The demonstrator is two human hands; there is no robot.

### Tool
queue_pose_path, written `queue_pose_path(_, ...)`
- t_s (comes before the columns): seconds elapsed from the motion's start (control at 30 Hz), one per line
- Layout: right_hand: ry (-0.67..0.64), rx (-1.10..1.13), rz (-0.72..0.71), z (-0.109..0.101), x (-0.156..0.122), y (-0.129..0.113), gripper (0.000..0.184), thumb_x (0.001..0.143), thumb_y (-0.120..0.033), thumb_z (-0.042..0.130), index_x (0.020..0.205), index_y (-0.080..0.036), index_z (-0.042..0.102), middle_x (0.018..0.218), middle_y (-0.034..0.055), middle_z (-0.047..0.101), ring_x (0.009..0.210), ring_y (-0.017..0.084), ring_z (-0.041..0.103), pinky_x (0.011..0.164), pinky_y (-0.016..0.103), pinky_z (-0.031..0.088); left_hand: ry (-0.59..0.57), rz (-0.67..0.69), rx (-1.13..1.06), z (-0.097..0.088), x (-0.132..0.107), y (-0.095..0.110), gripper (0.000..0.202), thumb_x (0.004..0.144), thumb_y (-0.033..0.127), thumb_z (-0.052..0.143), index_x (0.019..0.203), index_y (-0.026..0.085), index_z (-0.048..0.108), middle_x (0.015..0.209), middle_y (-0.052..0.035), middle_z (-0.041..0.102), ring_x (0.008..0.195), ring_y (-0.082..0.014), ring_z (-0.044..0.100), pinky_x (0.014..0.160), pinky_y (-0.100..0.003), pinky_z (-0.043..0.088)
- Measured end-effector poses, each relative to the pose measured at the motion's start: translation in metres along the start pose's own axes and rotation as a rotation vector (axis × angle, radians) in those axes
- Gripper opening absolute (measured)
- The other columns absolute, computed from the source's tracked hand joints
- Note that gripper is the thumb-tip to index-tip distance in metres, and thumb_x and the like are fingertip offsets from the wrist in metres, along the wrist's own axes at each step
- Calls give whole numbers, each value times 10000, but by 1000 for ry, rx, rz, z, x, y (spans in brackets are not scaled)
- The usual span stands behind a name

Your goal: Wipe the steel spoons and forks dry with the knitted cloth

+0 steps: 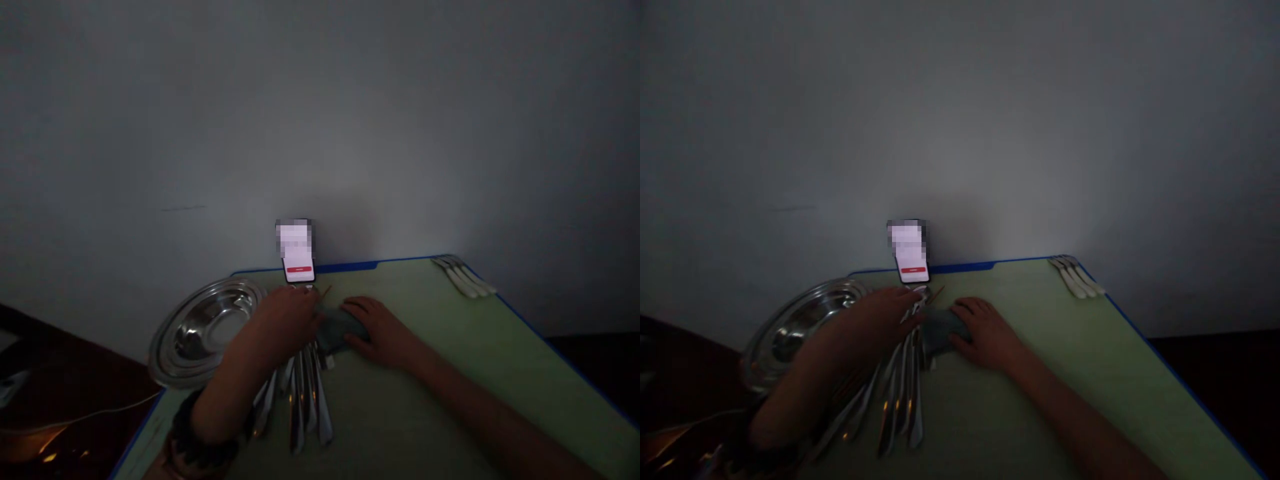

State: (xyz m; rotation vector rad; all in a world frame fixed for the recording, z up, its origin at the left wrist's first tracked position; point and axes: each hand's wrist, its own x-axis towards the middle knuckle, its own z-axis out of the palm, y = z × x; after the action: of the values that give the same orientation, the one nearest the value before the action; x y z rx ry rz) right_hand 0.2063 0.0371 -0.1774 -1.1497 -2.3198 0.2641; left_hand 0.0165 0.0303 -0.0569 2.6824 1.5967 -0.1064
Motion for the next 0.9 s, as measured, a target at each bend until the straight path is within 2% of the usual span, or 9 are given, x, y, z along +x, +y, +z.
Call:
queue_pose_path(0.13, 95, 6, 117, 13, 17, 8, 302, 801, -270, 506, 1062, -120, 538, 1068, 142, 573, 997, 243, 515, 898, 414, 410, -68, -3, -21, 15, -8, -8, 255, 850, 198, 456, 1052, 145, 601, 1066, -104, 650, 982, -219, 608, 830, -330, 481)
queue_pose_path(0.2, 114, 7, 156, 15, 18, 11, 218, 804, -243, 486, 977, -120, 537, 962, 132, 576, 892, 239, 526, 819, 417, 434, -97, -50, -17, 20, -8, -11, 253, 830, 142, 452, 1017, 122, 620, 1018, -124, 667, 945, -228, 626, 796, -333, 494)
queue_pose_path(0.33, 118, 10, 176, 17, 19, 13, 171, 792, -230, 499, 934, -137, 516, 914, 113, 557, 860, 240, 503, 790, 413, 424, -162, -143, -12, 26, -4, -12, 218, 802, 197, 511, 924, 101, 665, 922, -152, 692, 838, -267, 662, 692, -350, 524)
queue_pose_path(0.4, 104, 12, 170, 18, 19, 13, 169, 798, -235, 500, 940, -145, 513, 923, 106, 552, 880, 241, 493, 805, 409, 412, -164, -194, -7, 29, 0, -9, 259, 794, 266, 545, 962, 104, 658, 956, -165, 685, 851, -291, 660, 683, -369, 526)
queue_pose_path(0.47, 92, 13, 167, 18, 20, 12, 168, 804, -239, 497, 947, -151, 512, 928, 101, 550, 885, 239, 490, 799, 399, 412, -145, -267, 10, 36, 5, -4, 345, 797, 301, 549, 1049, 76, 622, 1051, -216, 645, 888, -323, 648, 691, -399, 521)
queue_pose_path(0.6, 103, 11, 157, 18, 20, 12, 178, 796, -240, 501, 953, -156, 518, 930, 100, 559, 880, 239, 497, 793, 397, 417, -117, -386, 55, 56, 14, 9, 476, 823, 282, 514, 1188, -23, 519, 1219, -346, 497, 947, -399, 609, 686, -456, 498)
queue_pose_path(0.67, 111, 13, 155, 18, 20, 13, 177, 789, -241, 504, 948, -166, 523, 924, 97, 566, 878, 242, 504, 790, 400, 421, -107, -398, 75, 63, 18, 14, 516, 839, 269, 492, 1242, -51, 460, 1268, -373, 432, 1003, -444, 564, 662, -472, 491)
queue_pose_path(0.77, 116, 20, 160, 18, 20, 15, 181, 785, -249, 506, 948, -173, 527, 931, 95, 572, 888, 247, 506, 795, 406, 423, -85, -369, 85, 65, 22, 17, 453, 856, 237, 469, 1203, -53, 493, 1207, -357, 497, 1010, -420, 560, 675, -453, 491)
queue_pose_path(0.9, 108, 28, 154, 17, 19, 15, 199, 793, -244, 499, 967, -151, 526, 959, 110, 567, 912, 251, 495, 820, 412, 416, -55, -309, 77, 57, 23, 8, 305, 852, 198, 465, 1071, 27, 590, 1061, -246, 611, 996, -338, 576, 706, -397, 504)
